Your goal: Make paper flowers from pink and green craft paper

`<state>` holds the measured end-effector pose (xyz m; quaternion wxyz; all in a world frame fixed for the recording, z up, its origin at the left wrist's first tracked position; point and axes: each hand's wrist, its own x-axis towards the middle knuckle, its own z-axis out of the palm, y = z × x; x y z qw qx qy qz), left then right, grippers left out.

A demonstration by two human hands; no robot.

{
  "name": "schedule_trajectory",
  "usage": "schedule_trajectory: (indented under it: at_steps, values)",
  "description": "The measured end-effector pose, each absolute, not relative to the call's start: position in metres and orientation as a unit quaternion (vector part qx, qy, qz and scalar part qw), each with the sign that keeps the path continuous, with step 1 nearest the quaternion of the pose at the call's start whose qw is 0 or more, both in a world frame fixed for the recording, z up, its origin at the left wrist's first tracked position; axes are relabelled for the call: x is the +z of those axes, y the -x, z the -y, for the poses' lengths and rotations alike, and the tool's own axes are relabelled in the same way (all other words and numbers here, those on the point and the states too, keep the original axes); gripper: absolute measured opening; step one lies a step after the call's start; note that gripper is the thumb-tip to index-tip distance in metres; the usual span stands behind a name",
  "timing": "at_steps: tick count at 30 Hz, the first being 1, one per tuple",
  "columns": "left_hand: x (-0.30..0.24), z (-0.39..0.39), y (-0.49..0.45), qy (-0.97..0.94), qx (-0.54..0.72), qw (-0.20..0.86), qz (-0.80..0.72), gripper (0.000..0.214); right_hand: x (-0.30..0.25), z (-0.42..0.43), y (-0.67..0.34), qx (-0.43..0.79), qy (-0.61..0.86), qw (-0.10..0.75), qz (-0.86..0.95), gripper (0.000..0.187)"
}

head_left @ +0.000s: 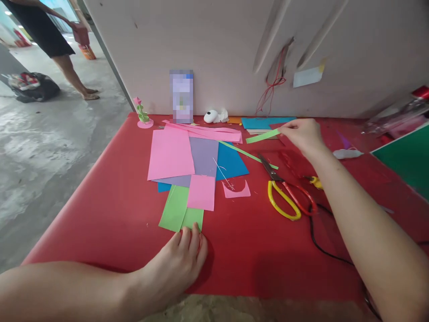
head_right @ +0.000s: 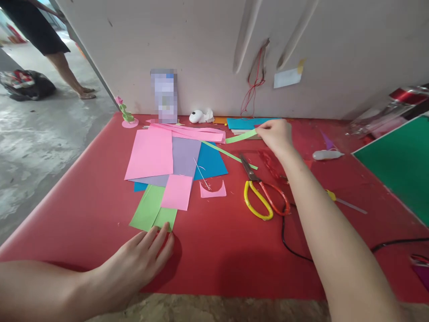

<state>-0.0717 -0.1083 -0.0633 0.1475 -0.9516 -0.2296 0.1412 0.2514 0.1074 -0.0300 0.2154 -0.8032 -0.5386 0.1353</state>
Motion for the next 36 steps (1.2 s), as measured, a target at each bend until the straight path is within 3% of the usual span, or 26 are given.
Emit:
schedule_trajectory:
  at_steps: [8, 11, 13, 15, 17, 20, 22, 25, 29, 36]
  values:
    - [-0.063, 0.110, 0.069, 0.952, 0.091, 0.180, 0.231, 0.040, -0.053, -0.115, -0.194, 0.331, 0.715, 0.185, 0.588, 0.033]
    - [-0.062, 0.104, 0.070, 0.959, 0.061, 0.139, 0.240, 0.034, -0.055, -0.118, -0.170, 0.362, 0.663, 0.190, 0.628, 0.031]
    - [-0.058, 0.088, 0.073, 0.964, 0.020, 0.082, 0.254, 0.010, -0.053, -0.115, -0.158, 0.373, 0.631, 0.194, 0.652, 0.029]
    - [-0.054, 0.063, 0.078, 0.944, -0.104, 0.056, 0.307, 0.016, -0.049, -0.109, -0.149, 0.384, 0.601, 0.199, 0.671, 0.026]
    - [-0.050, 0.034, 0.084, 0.898, -0.196, -0.022, 0.394, 0.019, -0.044, -0.098, -0.140, 0.401, 0.571, 0.206, 0.685, 0.023]
    - [-0.047, 0.001, 0.092, 0.789, -0.254, -0.233, 0.508, 0.034, -0.036, -0.076, -0.129, 0.443, 0.528, 0.213, 0.693, 0.017]
    - [-0.047, -0.007, 0.094, 0.726, -0.242, -0.388, 0.514, 0.041, -0.033, -0.060, -0.123, 0.475, 0.504, 0.219, 0.688, 0.015]
    - [-0.050, -0.005, 0.091, 0.668, -0.232, -0.536, 0.462, 0.036, -0.031, -0.043, -0.118, 0.518, 0.485, 0.230, 0.666, 0.014]
    - [-0.053, 0.002, 0.086, 0.621, -0.248, -0.629, 0.396, 0.027, -0.035, -0.037, -0.123, 0.560, 0.488, 0.245, 0.623, 0.014]
    - [-0.055, 0.001, 0.085, 0.620, -0.233, -0.634, 0.399, 0.018, -0.037, -0.040, -0.137, 0.577, 0.525, 0.266, 0.566, 0.016]
